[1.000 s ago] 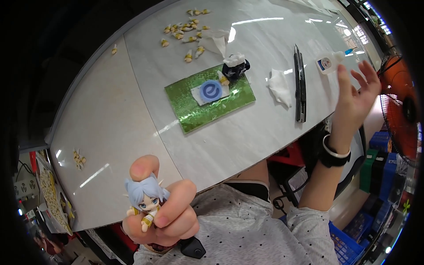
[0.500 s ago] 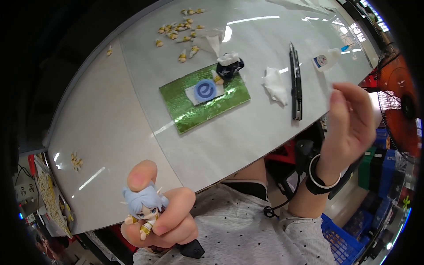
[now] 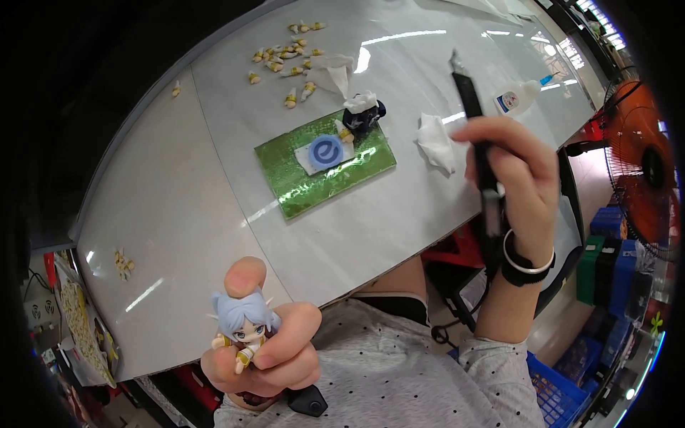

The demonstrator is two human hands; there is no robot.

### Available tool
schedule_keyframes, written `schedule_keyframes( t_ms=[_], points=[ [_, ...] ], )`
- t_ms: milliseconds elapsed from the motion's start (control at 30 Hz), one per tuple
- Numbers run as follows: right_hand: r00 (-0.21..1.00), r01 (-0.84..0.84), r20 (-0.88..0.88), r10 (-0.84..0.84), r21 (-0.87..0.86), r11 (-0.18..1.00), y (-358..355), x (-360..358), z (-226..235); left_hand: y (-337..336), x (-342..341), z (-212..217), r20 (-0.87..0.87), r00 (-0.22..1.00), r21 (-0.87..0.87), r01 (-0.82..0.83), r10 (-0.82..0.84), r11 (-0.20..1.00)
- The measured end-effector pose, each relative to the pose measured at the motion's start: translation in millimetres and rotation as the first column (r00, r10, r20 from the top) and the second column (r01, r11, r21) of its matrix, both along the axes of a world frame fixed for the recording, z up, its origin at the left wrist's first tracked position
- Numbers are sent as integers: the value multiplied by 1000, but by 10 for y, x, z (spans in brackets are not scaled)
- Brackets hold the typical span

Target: Carefully gluing small accessory parts onto miniature toy figurines using tweezers and glue.

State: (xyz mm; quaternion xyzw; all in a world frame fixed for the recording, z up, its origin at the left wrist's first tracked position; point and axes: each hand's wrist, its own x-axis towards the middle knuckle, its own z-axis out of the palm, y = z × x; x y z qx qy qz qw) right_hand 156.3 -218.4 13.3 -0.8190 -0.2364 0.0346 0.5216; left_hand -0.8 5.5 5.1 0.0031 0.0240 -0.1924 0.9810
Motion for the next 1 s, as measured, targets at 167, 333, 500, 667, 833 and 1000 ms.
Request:
schedule_keyframes(
  t_ms=[167,333,500,667,833,1000],
  points=[
    [844,-206,-49,534,890,406,115,-266,31,-8,21,16,14,1000,-12,6,-6,1000],
    [981,-64,-50,188,827,558,321,-460,35,-10,-11,58,-3,1000,21,-3,4,1000],
    [968,64,-192,159,809,585,582,-711,53,-67,-49,46,176,962,396,-262,207,880],
    [946,-137,-67,316,804,578,484,-742,17,-64,-89,-17,211,942,383,-325,261,865],
    [915,-208,-80,396,748,630,565,-750,191,-84,-76,-34,453,872,439,-397,183,806],
    [861,-290,-76,502,738,609,660,-755,161,-95,-69,-42,487,859,474,-410,156,780]
  ],
)
